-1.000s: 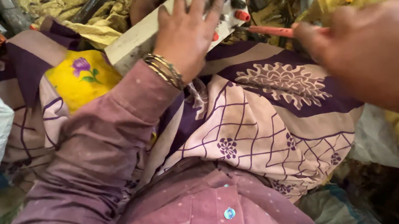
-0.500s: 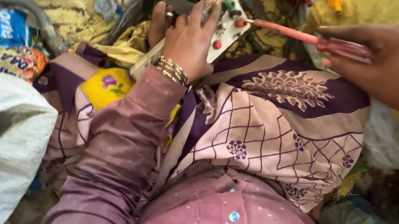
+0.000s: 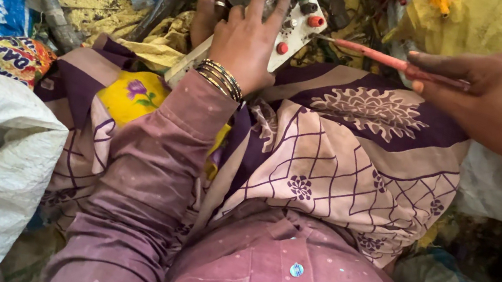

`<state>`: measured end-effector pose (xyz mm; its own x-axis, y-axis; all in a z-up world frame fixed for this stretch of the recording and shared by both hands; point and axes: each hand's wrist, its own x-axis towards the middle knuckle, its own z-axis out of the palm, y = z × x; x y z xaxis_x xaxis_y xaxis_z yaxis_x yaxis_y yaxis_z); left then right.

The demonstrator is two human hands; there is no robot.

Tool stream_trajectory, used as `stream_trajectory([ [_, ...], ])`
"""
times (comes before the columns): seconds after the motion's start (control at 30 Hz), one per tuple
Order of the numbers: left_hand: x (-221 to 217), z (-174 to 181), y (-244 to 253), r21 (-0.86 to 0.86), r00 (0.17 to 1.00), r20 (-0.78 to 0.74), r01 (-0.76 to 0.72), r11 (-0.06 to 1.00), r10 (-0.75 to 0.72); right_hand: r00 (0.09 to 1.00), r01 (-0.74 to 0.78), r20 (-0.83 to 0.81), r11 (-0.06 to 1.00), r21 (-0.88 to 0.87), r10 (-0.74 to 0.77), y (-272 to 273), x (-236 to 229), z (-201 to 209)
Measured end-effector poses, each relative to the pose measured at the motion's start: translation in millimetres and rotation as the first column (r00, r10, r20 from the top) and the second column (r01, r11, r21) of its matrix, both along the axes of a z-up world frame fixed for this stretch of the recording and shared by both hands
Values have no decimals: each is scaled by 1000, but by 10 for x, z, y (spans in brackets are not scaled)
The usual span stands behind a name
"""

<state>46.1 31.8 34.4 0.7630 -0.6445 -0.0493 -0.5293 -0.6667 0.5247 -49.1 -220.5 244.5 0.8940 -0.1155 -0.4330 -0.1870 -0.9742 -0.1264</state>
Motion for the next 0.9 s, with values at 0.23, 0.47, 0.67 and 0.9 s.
stream_trajectory([
  [0.23, -11, 28, -16, 8, 1000, -1, -7, 1000, 7, 998, -53, 20, 998, -23, 53, -2, 16, -13],
  [0.47, -15, 15, -17, 7, 1000, 23, -19, 1000, 19, 994, -71, 89, 989, 127, 60, -12, 16, -27],
  [0.67, -14, 14, -24, 7, 1000, 18, -17, 1000, 17, 1000, 22, -21, 1000, -18, -22, -3, 14, -11],
  [0.9, -14, 32, -27, 28, 1000, 9, -21, 999, 20, 999, 16, 35, 983, 183, -22, -66, 15, -75],
])
